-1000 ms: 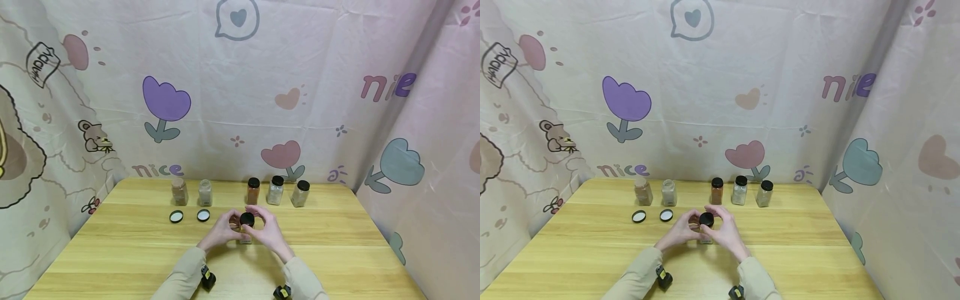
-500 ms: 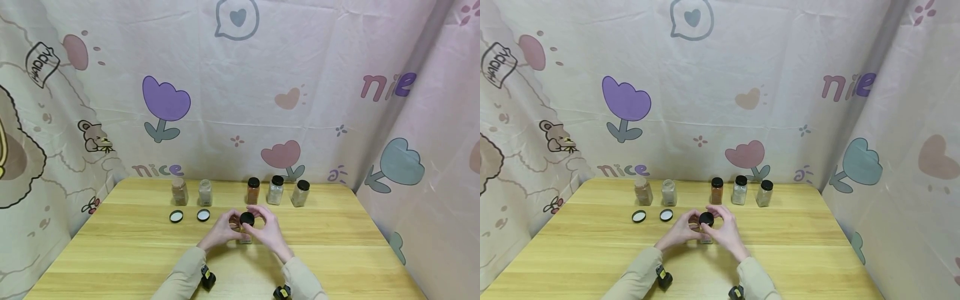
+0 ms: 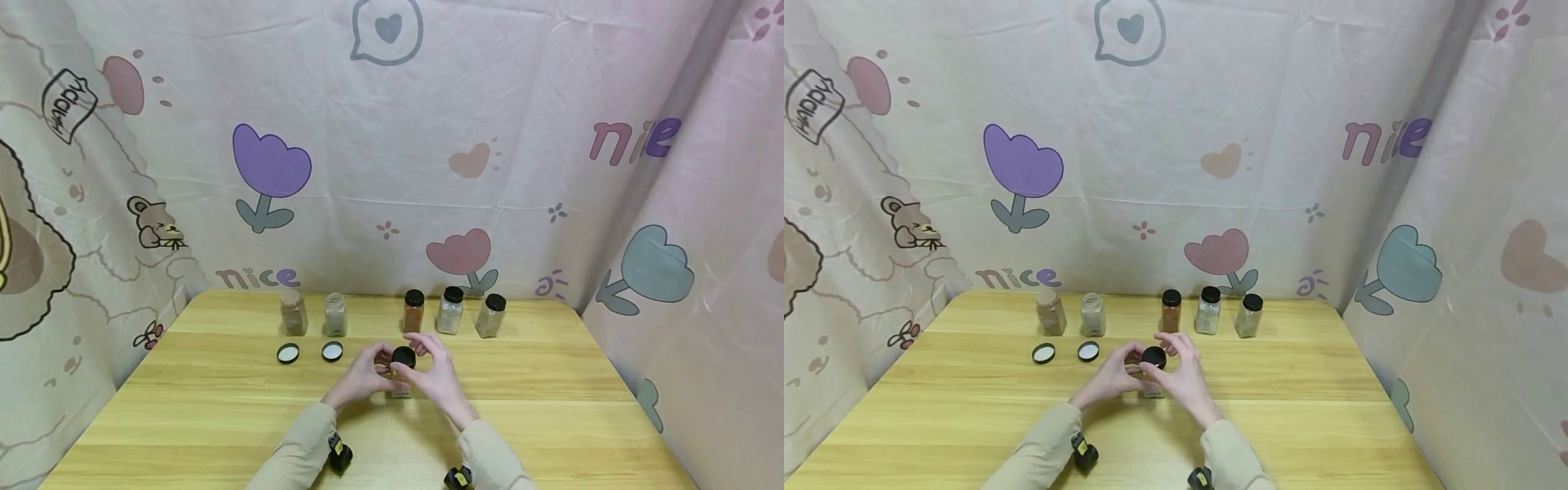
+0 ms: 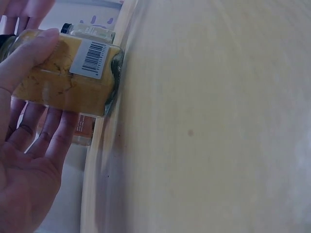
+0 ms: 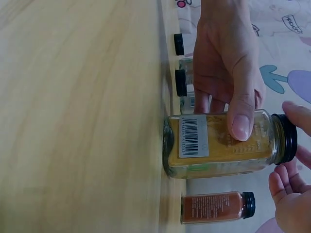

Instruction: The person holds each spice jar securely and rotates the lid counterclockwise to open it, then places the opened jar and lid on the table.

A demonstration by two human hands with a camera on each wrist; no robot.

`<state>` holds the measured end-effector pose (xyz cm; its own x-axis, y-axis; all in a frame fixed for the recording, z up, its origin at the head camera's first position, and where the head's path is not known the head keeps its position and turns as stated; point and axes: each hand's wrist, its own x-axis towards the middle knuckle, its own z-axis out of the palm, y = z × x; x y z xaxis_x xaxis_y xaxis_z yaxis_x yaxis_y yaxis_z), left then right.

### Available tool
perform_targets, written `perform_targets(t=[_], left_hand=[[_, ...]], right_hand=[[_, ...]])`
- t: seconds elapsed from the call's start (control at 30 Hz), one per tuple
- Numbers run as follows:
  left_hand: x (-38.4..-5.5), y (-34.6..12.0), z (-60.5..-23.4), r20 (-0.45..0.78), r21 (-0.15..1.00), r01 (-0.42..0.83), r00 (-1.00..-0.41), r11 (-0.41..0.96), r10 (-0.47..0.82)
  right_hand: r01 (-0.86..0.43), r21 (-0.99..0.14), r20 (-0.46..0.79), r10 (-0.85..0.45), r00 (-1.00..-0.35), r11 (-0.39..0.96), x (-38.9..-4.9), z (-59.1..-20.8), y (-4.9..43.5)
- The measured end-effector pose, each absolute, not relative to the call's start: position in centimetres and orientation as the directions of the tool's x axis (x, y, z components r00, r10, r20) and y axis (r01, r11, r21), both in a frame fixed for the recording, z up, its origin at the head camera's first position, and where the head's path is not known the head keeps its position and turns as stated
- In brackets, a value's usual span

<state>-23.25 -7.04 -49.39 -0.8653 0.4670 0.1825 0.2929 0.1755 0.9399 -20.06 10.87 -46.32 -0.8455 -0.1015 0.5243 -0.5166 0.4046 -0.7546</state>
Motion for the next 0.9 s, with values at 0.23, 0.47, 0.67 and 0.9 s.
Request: perform_targets(t=[0.23, 0.47, 0.67, 0.9], left_hand=[[-23.31, -7.09, -49.48, 0.185, 0.94, 0.295, -0.864, 0.173, 0.469], [-23.35, -7.07, -49.51, 0.186, 0.936, 0.299, -0.866, 0.183, 0.464], [-23.21, -7.1, -49.35, 0.178, 0.938, 0.292, -0.867, 0.185, 0.465], [-23.16, -7.11, -49.31, 0.18, 0.943, 0.287, -0.865, 0.166, 0.468]], right_hand=[[-0.548, -0.771, 0.523, -0.168, -0.836, 0.324, -19.68, -45.72, 11.08], [-0.535, -0.805, 0.49, -0.22, -0.843, 0.258, -19.94, -46.06, 11.69], [-0.439, -0.802, 0.423, -0.133, -0.896, 0.405, -19.82, -45.78, 11.35], [-0.438, -0.772, 0.442, -0.106, -0.891, 0.461, -19.7, -45.4, 11.14]])
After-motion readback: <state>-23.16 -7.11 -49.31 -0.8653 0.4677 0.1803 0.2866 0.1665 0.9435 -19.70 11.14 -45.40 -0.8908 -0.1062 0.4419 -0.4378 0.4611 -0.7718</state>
